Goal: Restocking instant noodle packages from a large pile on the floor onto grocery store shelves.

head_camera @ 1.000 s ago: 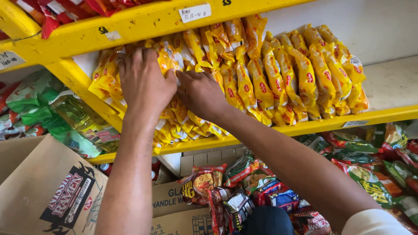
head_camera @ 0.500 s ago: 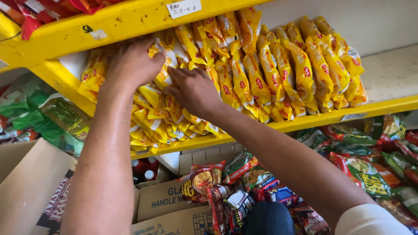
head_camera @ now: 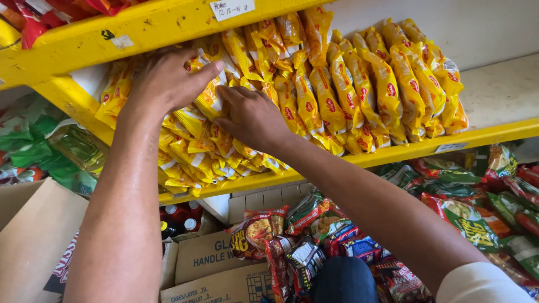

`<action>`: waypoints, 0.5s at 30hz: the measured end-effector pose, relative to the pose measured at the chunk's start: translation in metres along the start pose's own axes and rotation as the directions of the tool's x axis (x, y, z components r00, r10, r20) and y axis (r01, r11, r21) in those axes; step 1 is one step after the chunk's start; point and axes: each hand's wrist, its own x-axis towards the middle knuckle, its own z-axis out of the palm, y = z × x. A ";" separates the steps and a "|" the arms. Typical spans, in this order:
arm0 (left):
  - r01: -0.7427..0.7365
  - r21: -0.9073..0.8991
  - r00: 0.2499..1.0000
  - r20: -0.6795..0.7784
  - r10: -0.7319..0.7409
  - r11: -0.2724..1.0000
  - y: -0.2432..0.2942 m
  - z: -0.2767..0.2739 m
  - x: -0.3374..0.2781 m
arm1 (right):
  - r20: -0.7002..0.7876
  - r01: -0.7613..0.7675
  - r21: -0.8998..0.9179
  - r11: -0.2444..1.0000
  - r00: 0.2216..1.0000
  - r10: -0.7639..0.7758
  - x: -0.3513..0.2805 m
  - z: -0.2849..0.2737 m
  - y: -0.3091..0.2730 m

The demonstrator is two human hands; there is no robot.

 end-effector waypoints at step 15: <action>-0.044 0.063 0.993 -0.109 0.051 0.997 -0.001 0.007 -0.001 | 0.161 0.686 -0.304 0.661 0.721 -0.674 -0.056 0.036 0.018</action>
